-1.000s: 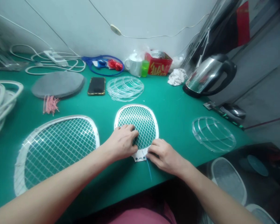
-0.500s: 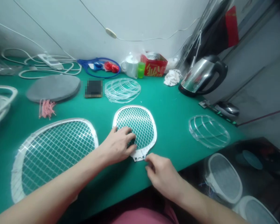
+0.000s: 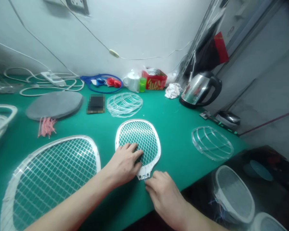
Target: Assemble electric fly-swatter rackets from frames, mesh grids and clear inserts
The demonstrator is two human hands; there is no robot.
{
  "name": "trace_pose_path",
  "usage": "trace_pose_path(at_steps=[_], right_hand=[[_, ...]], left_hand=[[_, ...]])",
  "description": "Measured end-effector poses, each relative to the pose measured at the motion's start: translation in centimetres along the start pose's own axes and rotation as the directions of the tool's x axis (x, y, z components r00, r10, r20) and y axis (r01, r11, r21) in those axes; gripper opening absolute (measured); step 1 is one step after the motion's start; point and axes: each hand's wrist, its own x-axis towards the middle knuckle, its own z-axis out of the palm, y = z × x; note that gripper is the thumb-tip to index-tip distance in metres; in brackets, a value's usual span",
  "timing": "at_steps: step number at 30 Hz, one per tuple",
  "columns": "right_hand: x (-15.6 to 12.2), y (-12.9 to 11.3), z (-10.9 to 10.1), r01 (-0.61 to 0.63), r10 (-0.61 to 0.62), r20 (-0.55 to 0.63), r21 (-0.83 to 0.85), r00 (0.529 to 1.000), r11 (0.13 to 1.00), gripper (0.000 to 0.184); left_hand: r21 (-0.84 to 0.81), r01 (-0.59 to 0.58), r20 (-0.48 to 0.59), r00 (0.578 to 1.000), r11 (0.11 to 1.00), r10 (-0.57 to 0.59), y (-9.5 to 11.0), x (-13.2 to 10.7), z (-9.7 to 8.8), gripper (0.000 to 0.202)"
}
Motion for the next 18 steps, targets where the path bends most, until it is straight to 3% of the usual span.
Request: trace_pose_path(at_steps=[3, 6, 11, 15, 18], right_hand=[[0.4, 0.2, -0.6, 0.042, -0.042, -0.026, 0.011, 0.999, 0.999, 0.012], [1.7, 1.2, -1.7, 0.04, -0.027, -0.157, 0.082, 0.987, 0.996, 0.016], [6.7, 4.5, -3.9, -0.012, 0.037, -0.298, 0.084, 0.954, 0.996, 0.023], [11.4, 6.3, -5.3, -0.184, 0.182, -0.227, 0.01, 0.957, 0.983, 0.028], [13.5, 6.6, -5.6, -0.202, 0.197, -0.153, -0.018, 0.968, 0.979, 0.029]], left_hand=[[-0.003, 0.009, -0.016, 1.0, 1.0, -0.009, 0.0, -0.4, 0.4, 0.039], [-0.026, 0.013, -0.049, 0.999, 1.0, -0.014, -0.2, -0.7, 1.0, 0.046], [-0.063, 0.032, -0.092, 0.995, 0.998, -0.037, -0.1, -1.1, 1.3, 0.044], [-0.113, 0.024, -0.163, 0.986, 0.993, -0.042, 0.0, -1.1, 1.2, 0.047], [-0.138, 0.064, -0.193, 0.977, 0.988, -0.09, 0.1, -1.2, 1.3, 0.047]])
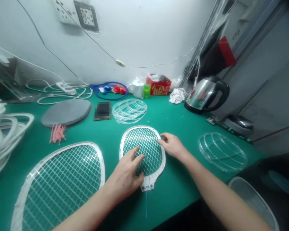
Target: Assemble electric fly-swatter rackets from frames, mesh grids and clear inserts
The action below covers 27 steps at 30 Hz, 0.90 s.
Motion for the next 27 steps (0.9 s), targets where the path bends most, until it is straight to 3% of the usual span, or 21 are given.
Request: trace_pose_path(at_steps=[6, 9, 11, 14, 22, 27], right_hand=[[0.9, 0.1, 0.5, 0.009, -0.009, 0.0, -0.037, 1.0, 0.999, 0.025], [1.2, 0.3, 0.5, 0.022, -0.022, 0.009, 0.005, 1.0, 1.0, 0.024], [1.5, 0.4, 0.5, 0.033, -0.033, 0.006, -0.007, 0.999, 0.999, 0.024], [2.0, 0.4, 0.6, 0.049, -0.049, 0.005, -0.064, 0.999, 0.997, 0.026], [3.8, -0.6, 0.8, 0.065, -0.059, 0.038, -0.187, 0.998, 0.98, 0.034], [5.5, -1.3, 1.0, 0.019, -0.008, 0.065, -0.155, 0.998, 0.988, 0.023]], left_hand=[[-0.034, 0.061, 0.036, 0.998, 0.998, -0.059, -0.5, 0.7, -1.4, 0.045], [0.061, 0.189, -0.004, 0.982, 0.98, -0.189, -2.0, 2.2, -2.4, 0.046], [0.156, 0.238, 0.027, 0.969, 0.959, -0.246, -3.3, 3.2, -2.6, 0.046], [0.241, 0.208, 0.109, 0.965, 0.948, -0.239, -4.5, 4.0, -2.3, 0.043], [0.226, 0.216, 0.144, 0.957, 0.95, -0.252, -4.9, 4.0, -1.8, 0.047], [0.186, 0.244, 0.166, 0.947, 0.952, -0.276, -5.4, 4.0, -1.8, 0.049]])
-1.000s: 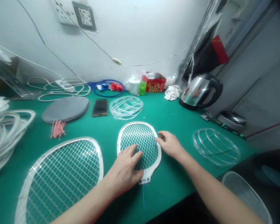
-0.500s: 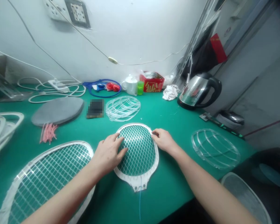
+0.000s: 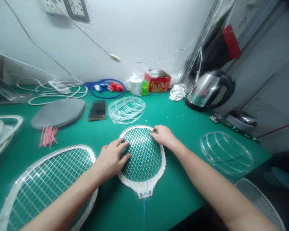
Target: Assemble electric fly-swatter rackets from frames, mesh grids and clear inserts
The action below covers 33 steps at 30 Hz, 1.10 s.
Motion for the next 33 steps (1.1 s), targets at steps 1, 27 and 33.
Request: trace_pose_path(at_steps=[1, 27, 33], right_hand=[[0.3, -0.1, -0.1, -0.026, 0.025, 0.011, 0.031, 1.0, 0.999, 0.02], [0.2, 3.0, 0.3, 0.043, -0.008, -0.045, 0.87, 0.999, 0.491, 0.036], [0.4, 2.1, 0.6, 0.061, 0.018, -0.126, 0.592, 0.992, 0.804, 0.018]], left_hand=[[-0.008, 0.0, -0.001, 1.0, 1.0, 0.0, -0.1, 0.0, 0.1, 0.05], [-0.413, 0.1, -0.16, 0.97, 0.905, -0.181, 0.0, -0.3, -0.4, 0.06], [-0.367, 0.139, -0.157, 0.965, 0.92, -0.208, -0.6, 0.8, -0.3, 0.045]])
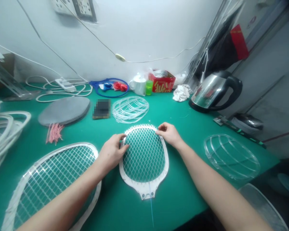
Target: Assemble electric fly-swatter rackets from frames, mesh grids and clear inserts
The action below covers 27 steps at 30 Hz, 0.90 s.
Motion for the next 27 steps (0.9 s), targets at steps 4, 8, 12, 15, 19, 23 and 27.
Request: trace_pose_path(at_steps=[4, 8, 12, 15, 19, 23, 27], right_hand=[[-0.2, -1.0, 0.5, -0.005, 0.002, -0.009, -0.316, 1.0, 0.949, 0.006], [-0.5, -1.4, 0.3, -0.008, 0.0, -0.02, -0.411, 1.0, 0.912, 0.005], [-0.7, -1.2, -0.3, -0.04, 0.037, -0.016, -0.309, 0.999, 0.95, 0.004], [-0.8, -1.0, -0.4, -0.082, 0.081, -0.014, -0.273, 0.997, 0.959, 0.005], [-0.8, -1.2, -0.3, -0.134, 0.14, -0.013, -0.386, 0.99, 0.913, 0.005], [-0.8, -1.3, -0.6, -0.147, 0.164, 0.013, -0.375, 0.986, 0.915, 0.006], [-0.9, -1.0, -1.0, -0.175, 0.208, 0.052, -0.372, 0.977, 0.912, 0.009]], left_hand=[[0.047, -0.003, 0.036, 0.999, 0.999, 0.002, -0.4, 0.7, 0.4, 0.039], [0.055, -0.015, 0.051, 0.999, 0.998, 0.012, -0.4, 0.8, 0.5, 0.038], [0.071, -0.018, 0.071, 0.997, 0.997, 0.013, -0.1, 0.7, 0.3, 0.04], [0.081, -0.02, 0.096, 0.995, 0.996, 0.012, 0.1, 0.8, 0.3, 0.042], [0.114, -0.004, 0.112, 0.994, 0.994, -0.009, 0.3, 0.8, 0.4, 0.047], [0.169, -0.023, 0.126, 0.992, 0.985, 0.002, 0.6, 0.8, 0.2, 0.045], [0.211, -0.035, 0.153, 0.988, 0.977, 0.002, 0.9, 0.8, 0.2, 0.038]])
